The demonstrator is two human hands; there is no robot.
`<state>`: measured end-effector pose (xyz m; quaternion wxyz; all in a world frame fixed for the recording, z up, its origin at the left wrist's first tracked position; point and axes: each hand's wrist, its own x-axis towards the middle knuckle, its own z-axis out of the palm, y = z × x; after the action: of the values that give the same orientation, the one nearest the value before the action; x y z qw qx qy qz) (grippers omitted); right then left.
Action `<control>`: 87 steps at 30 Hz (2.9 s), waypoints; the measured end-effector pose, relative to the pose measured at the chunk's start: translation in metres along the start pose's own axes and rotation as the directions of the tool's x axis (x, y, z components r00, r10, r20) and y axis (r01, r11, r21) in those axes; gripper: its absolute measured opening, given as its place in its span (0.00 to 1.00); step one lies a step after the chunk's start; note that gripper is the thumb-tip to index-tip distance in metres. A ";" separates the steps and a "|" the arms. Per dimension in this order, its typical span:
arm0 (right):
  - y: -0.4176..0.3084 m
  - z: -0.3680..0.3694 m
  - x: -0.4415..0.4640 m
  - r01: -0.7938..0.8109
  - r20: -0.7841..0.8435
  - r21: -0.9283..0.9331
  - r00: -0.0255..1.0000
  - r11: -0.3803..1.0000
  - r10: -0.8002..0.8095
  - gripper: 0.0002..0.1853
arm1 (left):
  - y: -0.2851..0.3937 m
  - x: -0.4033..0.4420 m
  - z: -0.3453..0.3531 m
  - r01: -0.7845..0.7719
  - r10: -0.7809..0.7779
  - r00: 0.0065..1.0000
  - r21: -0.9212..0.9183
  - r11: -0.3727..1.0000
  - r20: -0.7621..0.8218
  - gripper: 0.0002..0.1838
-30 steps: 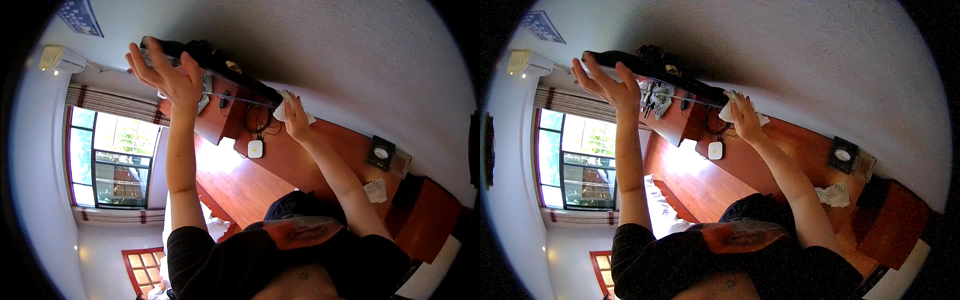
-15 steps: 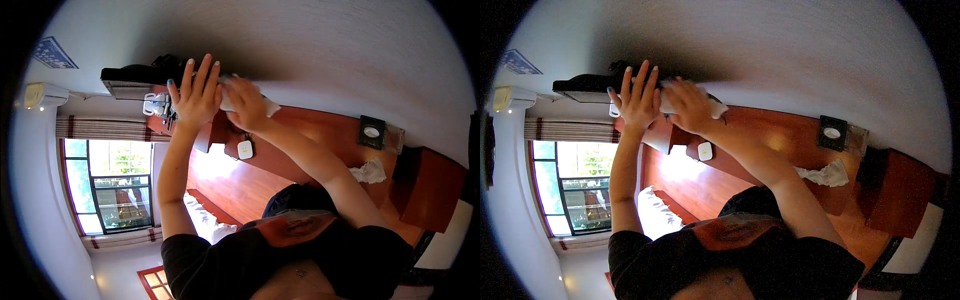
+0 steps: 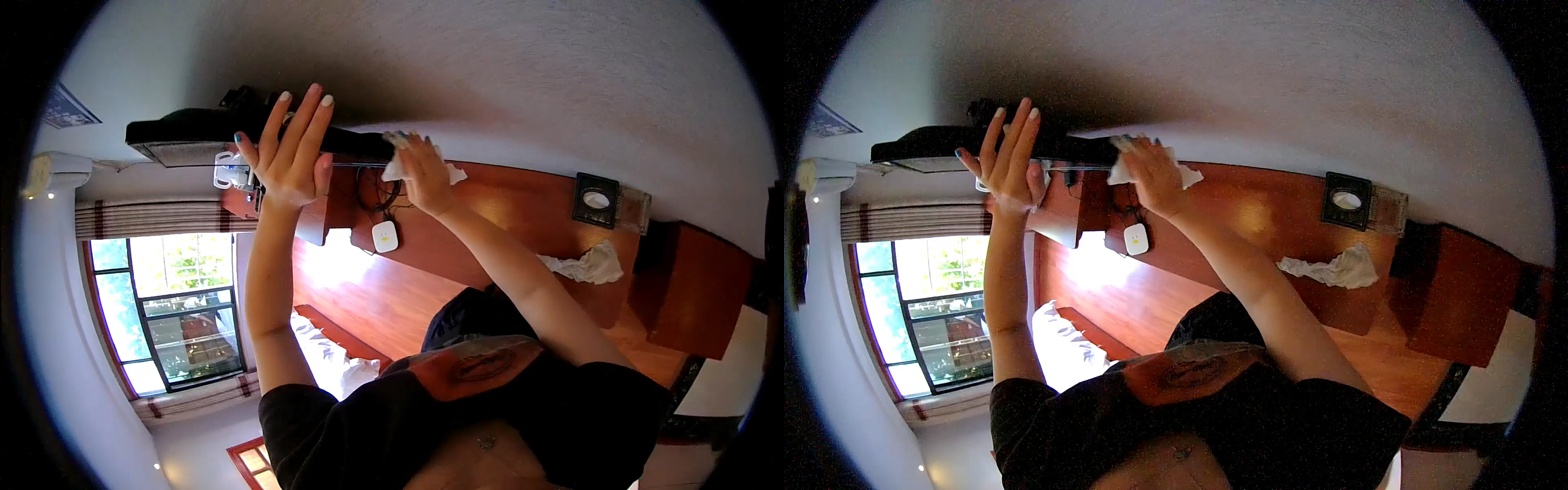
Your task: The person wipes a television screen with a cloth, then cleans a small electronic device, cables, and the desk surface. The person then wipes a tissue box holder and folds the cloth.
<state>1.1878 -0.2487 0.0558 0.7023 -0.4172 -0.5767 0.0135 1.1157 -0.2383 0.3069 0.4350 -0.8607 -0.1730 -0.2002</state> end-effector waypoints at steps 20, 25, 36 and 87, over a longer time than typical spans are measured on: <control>-0.048 0.040 -0.031 -0.515 0.107 0.852 0.338 0.089 0.935 0.14 | 0.048 -0.189 0.030 0.492 -0.511 0.857 -0.386 0.780 0.060 0.15; -0.052 0.068 -0.042 -0.486 0.151 0.873 0.336 0.034 0.930 0.06 | 0.071 -0.246 0.031 0.520 -0.518 0.840 -0.515 0.681 0.162 0.09; -0.152 0.196 -0.093 -0.778 0.711 0.553 0.255 -0.297 0.656 0.25 | 0.037 -0.405 0.001 0.740 -0.822 0.194 -0.630 -0.235 0.535 0.11; -0.104 0.631 -0.077 -0.821 0.059 -0.035 0.567 0.569 0.822 0.08 | -0.327 -0.617 0.238 0.164 -0.581 0.159 -0.602 -0.781 0.798 0.11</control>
<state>0.5958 0.0051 0.0488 0.5948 -0.6376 -0.3410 0.3512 0.4764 0.0638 0.0951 -0.5761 -0.4206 -0.3891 -0.5830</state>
